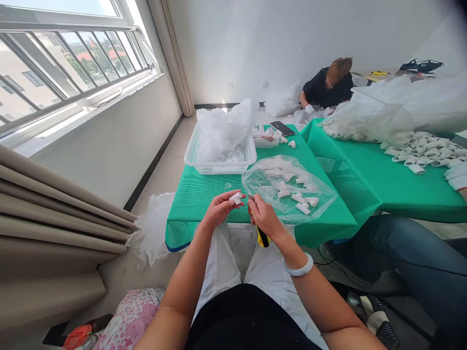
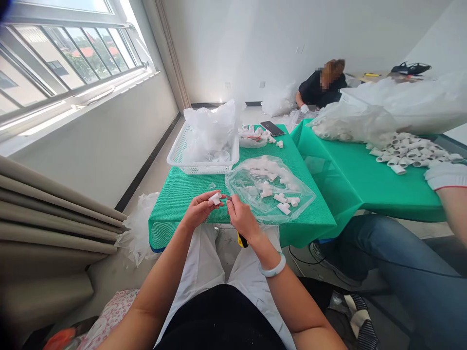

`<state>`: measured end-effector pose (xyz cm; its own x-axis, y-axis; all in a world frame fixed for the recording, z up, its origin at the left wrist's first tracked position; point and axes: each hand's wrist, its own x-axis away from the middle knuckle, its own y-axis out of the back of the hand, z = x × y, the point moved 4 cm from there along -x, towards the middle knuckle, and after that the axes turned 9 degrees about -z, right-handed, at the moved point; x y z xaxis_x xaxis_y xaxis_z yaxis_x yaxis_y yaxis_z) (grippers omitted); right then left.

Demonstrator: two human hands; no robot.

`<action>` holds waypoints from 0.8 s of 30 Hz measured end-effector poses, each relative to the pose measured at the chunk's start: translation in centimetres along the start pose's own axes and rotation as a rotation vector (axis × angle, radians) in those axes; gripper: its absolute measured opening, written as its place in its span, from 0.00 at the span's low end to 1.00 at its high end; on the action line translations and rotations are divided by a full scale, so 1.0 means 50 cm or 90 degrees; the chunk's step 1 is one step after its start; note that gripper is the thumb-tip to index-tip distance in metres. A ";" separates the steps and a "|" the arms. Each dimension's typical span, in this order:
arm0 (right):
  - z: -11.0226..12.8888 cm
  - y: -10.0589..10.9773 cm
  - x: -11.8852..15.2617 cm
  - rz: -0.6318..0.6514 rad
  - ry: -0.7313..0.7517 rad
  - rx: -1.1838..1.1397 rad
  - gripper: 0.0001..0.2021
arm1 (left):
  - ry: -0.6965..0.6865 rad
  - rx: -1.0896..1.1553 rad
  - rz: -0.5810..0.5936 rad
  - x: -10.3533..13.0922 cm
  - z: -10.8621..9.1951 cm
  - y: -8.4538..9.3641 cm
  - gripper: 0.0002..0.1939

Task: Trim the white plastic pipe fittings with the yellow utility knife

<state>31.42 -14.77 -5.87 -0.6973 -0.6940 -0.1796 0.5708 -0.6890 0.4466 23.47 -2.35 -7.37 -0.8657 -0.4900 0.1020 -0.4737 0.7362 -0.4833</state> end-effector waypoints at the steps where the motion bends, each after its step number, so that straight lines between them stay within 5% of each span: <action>1: 0.001 -0.001 -0.001 0.006 0.007 -0.003 0.11 | -0.001 0.000 -0.002 -0.001 0.001 0.001 0.20; 15: 0.012 -0.010 -0.005 -0.053 0.071 0.177 0.20 | -0.050 -0.097 -0.005 -0.006 0.013 0.008 0.20; 24: 0.010 -0.012 0.006 -0.113 0.055 0.140 0.22 | -0.091 -0.149 0.004 -0.008 0.015 0.004 0.15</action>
<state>30.66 -14.47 -5.74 -0.7326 -0.5888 -0.3414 0.3297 -0.7459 0.5788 23.83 -2.35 -8.17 -0.8448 -0.5341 -0.0326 -0.5075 0.8191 -0.2673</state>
